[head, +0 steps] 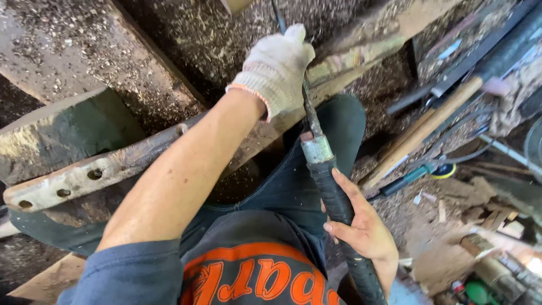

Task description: The person is carving and shaping a piece of wood using a traditional lathe and hand chisels.

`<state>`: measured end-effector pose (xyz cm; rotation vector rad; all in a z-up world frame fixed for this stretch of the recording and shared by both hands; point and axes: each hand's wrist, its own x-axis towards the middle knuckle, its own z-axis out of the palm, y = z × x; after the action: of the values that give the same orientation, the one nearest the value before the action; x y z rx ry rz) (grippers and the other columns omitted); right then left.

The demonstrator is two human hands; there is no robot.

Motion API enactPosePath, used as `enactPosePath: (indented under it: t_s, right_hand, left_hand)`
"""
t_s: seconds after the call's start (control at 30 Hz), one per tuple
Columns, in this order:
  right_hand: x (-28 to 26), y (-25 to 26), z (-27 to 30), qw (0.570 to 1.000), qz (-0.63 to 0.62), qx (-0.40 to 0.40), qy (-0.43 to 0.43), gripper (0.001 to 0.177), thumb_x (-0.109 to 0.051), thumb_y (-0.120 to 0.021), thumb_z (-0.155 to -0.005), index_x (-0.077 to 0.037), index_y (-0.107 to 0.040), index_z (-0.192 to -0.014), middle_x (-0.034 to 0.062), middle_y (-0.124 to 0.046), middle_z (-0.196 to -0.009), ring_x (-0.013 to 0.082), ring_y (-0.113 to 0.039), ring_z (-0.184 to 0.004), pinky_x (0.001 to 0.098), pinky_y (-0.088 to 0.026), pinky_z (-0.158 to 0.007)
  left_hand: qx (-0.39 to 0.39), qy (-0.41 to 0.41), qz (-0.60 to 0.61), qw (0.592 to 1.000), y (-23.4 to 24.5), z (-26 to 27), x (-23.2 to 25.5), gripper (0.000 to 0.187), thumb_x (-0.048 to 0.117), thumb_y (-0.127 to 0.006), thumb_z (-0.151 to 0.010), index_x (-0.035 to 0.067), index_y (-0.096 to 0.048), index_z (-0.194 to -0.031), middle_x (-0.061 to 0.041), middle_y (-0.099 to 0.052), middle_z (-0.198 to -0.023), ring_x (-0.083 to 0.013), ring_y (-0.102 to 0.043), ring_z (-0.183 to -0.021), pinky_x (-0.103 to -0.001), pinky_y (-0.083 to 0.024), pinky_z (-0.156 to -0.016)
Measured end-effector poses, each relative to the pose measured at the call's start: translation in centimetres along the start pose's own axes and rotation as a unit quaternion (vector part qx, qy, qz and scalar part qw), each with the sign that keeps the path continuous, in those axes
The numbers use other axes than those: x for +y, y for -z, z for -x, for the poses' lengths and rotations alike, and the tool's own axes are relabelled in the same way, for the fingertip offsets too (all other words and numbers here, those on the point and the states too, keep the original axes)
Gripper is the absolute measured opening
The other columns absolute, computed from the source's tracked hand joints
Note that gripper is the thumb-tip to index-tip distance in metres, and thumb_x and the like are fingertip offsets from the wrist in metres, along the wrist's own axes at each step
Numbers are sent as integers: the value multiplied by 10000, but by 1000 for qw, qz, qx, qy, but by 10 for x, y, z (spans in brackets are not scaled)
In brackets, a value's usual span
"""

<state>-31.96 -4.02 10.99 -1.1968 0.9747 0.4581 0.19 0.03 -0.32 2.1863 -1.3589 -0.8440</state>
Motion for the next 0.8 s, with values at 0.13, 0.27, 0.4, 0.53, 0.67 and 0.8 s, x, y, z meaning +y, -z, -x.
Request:
enactPosePath:
  t_s: [0.13,0.27,0.4,0.53,0.67,0.8]
  right_hand:
    - [1,-6,4,999,-35,-1,24,1039,66,-739,-759,-141,-215,-1631,82,-607,-1108,120,-622,-773,274,-564,-594]
    - [-17,10,9,1000,-13,-13,12,1013,56,-756,-778,-140,-232,-1624,88,-606,-1110,120,-621,-754,277,-572,-576]
    - [-35,30,8,997,66,21,-20,1005,59,-750,-744,-148,-274,-1605,79,-637,-1116,109,-613,-749,277,-564,-559]
    - [-30,55,4,999,39,16,-7,1016,75,-745,-746,-141,-274,-1620,86,-618,-1093,118,-608,-731,278,-557,-562]
    - [-32,82,-3,999,47,-26,-7,1005,84,-746,-763,-132,-262,-1617,92,-621,-1121,116,-609,-762,270,-550,-592]
    - [-40,108,-8,987,127,-72,62,963,107,-737,-785,-76,-278,-1612,79,-542,-1275,125,-552,-1031,265,-490,-892]
  left_hand:
    - [32,-34,1,999,-3,6,1,409,147,-836,-646,121,-707,-1032,-210,-573,-1111,-419,-656,-941,-498,-545,-807]
    - [43,8,32,999,-3,-4,16,558,123,-849,-636,110,-657,-1160,-208,-547,-1135,-408,-648,-899,-495,-550,-749]
    - [-45,71,26,996,-8,-37,30,399,100,-817,-732,79,-665,-1100,-185,-548,-1152,-360,-670,-941,-458,-571,-797]
    - [-24,55,22,998,7,-41,33,413,146,-855,-679,63,-691,-1048,-201,-565,-1149,-395,-653,-987,-481,-557,-858]
    - [-11,74,26,997,1,-43,33,355,137,-826,-665,65,-715,-995,-221,-616,-1101,-418,-656,-1000,-474,-554,-852]
    - [2,81,13,997,2,-42,35,313,199,-822,-692,26,-733,-937,-241,-641,-1078,-425,-685,-946,-467,-564,-836]
